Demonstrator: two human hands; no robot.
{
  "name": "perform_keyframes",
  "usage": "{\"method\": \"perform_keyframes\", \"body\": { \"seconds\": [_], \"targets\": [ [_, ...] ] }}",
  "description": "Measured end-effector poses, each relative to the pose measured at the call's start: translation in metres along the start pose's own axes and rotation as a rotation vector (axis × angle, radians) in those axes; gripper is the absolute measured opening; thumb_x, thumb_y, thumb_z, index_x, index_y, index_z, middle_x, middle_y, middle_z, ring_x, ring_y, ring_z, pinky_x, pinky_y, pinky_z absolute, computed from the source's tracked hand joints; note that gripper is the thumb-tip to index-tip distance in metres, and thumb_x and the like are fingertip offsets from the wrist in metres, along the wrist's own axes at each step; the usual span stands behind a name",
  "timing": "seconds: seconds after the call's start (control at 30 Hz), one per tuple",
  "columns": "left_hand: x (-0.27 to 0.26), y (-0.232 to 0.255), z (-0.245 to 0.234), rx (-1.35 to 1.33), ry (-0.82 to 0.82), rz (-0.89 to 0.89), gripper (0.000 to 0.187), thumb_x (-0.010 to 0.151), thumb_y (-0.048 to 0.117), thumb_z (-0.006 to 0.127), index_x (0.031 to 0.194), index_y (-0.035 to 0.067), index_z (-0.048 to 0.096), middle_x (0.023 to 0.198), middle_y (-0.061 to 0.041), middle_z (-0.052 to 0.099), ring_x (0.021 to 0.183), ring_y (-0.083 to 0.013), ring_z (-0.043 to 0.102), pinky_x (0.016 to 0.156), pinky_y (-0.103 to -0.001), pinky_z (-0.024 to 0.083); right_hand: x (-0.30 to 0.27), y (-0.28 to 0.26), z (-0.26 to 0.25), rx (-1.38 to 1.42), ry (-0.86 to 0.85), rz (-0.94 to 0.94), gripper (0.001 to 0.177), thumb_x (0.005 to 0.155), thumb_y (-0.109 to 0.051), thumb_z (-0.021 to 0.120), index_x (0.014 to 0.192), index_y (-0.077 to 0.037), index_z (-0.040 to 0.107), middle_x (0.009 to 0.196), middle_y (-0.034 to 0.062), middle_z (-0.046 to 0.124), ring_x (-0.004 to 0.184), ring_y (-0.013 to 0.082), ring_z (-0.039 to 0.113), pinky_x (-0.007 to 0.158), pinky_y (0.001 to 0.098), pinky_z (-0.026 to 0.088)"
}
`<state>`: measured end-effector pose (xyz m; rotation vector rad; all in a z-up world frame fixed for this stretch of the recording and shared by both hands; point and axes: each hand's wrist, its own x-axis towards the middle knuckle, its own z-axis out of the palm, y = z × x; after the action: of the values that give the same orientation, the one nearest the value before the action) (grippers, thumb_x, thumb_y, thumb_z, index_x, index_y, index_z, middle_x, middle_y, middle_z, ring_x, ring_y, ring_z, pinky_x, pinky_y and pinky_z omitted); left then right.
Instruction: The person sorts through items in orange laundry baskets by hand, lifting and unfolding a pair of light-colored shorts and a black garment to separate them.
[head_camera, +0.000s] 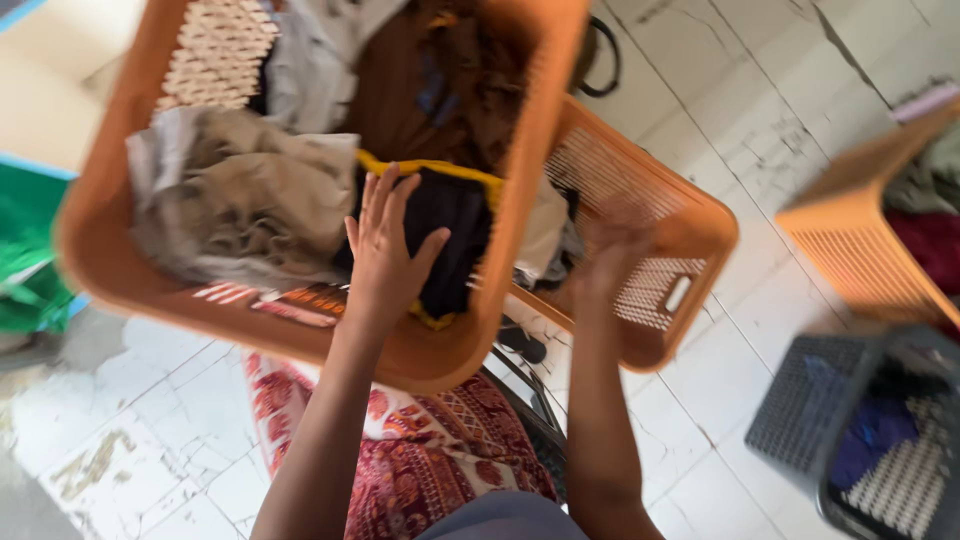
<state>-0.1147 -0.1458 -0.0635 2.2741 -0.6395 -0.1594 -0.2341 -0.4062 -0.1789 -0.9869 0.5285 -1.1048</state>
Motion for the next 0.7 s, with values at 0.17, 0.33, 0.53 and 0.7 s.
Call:
{"method": "perform_keyframes", "body": {
  "seconds": [0.17, 0.33, 0.53, 0.7],
  "targets": [
    [-0.003, -0.044, -0.040, 0.066, 0.125, -0.096, 0.067, 0.091, 0.028, 0.078, 0.148, 0.013, 0.048, 0.166, -0.011, 0.032, 0.156, -0.0390, 0.021, 0.116, -0.071, 0.020, -0.009, -0.062, 0.084, -0.184, -0.295, -0.161, 0.017, 0.106, -0.011, 0.062, 0.123, -0.008, 0.058, 0.122, 0.0099, 0.069, 0.112, 0.0193, 0.070, 0.088, 0.0274, 0.057],
    [-0.020, -0.081, -0.062, 0.156, 0.266, -0.062, 0.068, 0.083, 0.024, 0.082, 0.143, 0.012, 0.053, 0.164, -0.023, 0.026, 0.152, -0.0452, 0.022, 0.118, -0.060, 0.026, -0.060, -0.045, 0.146, -0.915, -0.976, 0.051, 0.027, 0.109, -0.022, 0.050, 0.134, -0.014, 0.060, 0.124, 0.0055, 0.070, 0.113, 0.0191, 0.071, 0.101, 0.0347, 0.058],
    [-0.038, -0.105, -0.071, 0.121, 0.252, -0.106, 0.065, 0.080, 0.021, 0.084, 0.138, 0.011, 0.057, 0.162, -0.025, 0.028, 0.151, -0.0453, 0.026, 0.122, -0.052, 0.030, -0.090, -0.029, 0.161, -2.072, -1.564, 0.081, 0.068, 0.086, -0.031, 0.077, 0.147, -0.024, 0.046, 0.160, 0.0015, 0.032, 0.145, 0.0327, 0.028, 0.114, 0.0559, 0.029],
    [-0.035, -0.094, -0.059, 0.093, 0.184, -0.058, 0.071, 0.082, 0.024, 0.084, 0.144, 0.009, 0.054, 0.161, -0.025, 0.027, 0.150, -0.0462, 0.023, 0.121, -0.052, 0.026, -0.084, -0.009, 0.145, -2.111, -1.493, -0.096, 0.023, 0.097, -0.009, 0.067, 0.120, -0.012, 0.069, 0.129, 0.0100, 0.067, 0.112, 0.0288, 0.068, 0.096, 0.0410, 0.054]
  ]
}}
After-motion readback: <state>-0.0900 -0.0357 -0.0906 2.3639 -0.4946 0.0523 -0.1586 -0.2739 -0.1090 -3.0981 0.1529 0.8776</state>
